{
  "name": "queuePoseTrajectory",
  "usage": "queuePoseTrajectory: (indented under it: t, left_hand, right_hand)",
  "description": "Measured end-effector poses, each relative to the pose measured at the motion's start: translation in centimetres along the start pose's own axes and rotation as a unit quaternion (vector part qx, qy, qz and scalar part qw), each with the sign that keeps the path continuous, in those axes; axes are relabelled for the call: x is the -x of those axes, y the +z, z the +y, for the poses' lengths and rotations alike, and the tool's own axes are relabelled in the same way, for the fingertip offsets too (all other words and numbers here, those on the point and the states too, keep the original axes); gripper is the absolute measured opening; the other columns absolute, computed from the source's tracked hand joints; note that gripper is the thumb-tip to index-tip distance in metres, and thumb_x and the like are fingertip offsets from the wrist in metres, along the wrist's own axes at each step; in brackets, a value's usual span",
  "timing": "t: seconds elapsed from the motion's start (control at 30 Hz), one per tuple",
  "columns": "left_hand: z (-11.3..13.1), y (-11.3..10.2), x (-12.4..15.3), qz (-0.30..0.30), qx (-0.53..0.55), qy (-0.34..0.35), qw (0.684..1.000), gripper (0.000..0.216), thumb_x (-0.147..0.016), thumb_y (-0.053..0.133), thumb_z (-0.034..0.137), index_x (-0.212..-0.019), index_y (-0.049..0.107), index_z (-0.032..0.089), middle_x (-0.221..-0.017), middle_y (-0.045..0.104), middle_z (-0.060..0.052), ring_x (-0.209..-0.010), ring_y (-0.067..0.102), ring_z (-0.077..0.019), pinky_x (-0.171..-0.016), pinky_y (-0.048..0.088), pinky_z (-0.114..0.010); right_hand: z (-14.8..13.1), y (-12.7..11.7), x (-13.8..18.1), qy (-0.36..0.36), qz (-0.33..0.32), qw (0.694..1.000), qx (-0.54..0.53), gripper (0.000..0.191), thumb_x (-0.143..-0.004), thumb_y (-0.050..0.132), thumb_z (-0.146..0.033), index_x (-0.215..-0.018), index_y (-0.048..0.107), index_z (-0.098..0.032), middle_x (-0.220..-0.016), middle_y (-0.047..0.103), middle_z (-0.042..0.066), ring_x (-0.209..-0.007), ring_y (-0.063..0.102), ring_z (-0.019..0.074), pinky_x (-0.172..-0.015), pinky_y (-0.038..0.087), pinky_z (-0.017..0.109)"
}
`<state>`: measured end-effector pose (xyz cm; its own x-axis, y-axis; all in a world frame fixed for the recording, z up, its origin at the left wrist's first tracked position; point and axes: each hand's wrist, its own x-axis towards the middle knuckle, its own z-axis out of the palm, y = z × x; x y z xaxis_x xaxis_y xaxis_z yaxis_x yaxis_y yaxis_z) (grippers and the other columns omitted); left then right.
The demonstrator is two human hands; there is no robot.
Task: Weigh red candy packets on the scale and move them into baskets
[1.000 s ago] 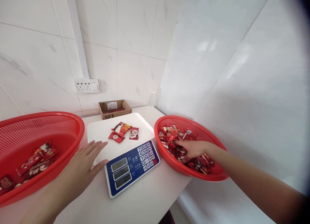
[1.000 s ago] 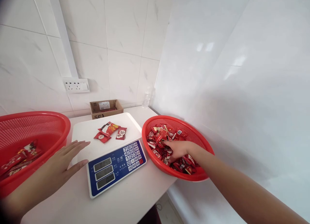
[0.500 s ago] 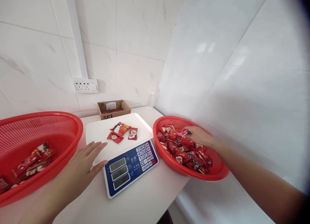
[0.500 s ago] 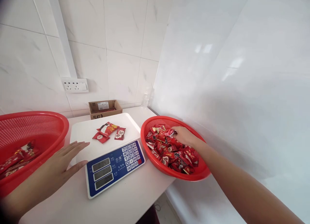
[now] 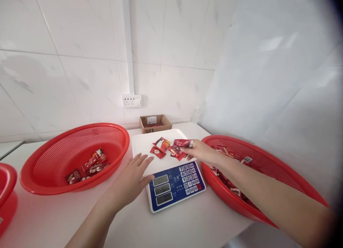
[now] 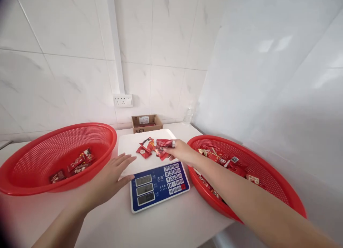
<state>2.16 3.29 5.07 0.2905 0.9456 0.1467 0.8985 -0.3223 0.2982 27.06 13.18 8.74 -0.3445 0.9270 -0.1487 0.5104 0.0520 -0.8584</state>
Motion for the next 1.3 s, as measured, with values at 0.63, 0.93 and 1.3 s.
queuePoseTrajectory:
  t: [0.63, 0.93, 1.3]
  left_hand:
    - [1.8, 0.9, -0.6, -0.031, 0.024, 0.054, 0.998, 0.059, -0.088, 0.035, 0.056, -0.140, 0.028, 0.030, -0.148, 0.027, -0.004, -0.138, 0.010, -0.0309, -0.107, 0.020, -0.055]
    - [1.7, 1.9, -0.7, -0.029, 0.018, 0.077, 0.996, 0.055, -0.088, 0.035, 0.056, -0.136, 0.035, 0.031, -0.144, 0.035, -0.003, -0.136, 0.018, -0.0317, -0.108, 0.019, -0.055]
    - [2.2, 2.1, -0.8, 0.027, -0.022, 0.066, 0.997, 0.058, -0.086, 0.031, 0.061, -0.133, 0.041, 0.028, -0.130, 0.049, -0.007, -0.129, 0.032, -0.0315, -0.106, 0.018, -0.060]
  right_hand:
    - [-0.4, 3.1, -0.4, -0.031, -0.113, 0.992, 0.054, 0.028, -0.087, 0.044, -0.027, -0.108, 0.060, -0.018, -0.108, 0.067, 0.006, -0.095, 0.062, 0.0200, -0.074, 0.051, 0.033]
    - [0.4, 1.3, -0.2, -0.086, 0.005, 0.927, 0.366, 0.042, -0.083, 0.041, -0.017, -0.123, 0.052, -0.023, -0.122, 0.058, 0.009, -0.109, 0.054, 0.0259, -0.089, 0.041, 0.038]
    - [0.0, 2.1, 1.2, -0.208, -0.090, 0.913, 0.340, 0.026, -0.082, 0.047, -0.021, -0.104, 0.061, -0.023, -0.116, 0.055, 0.007, -0.106, 0.053, 0.0204, -0.092, 0.042, 0.037]
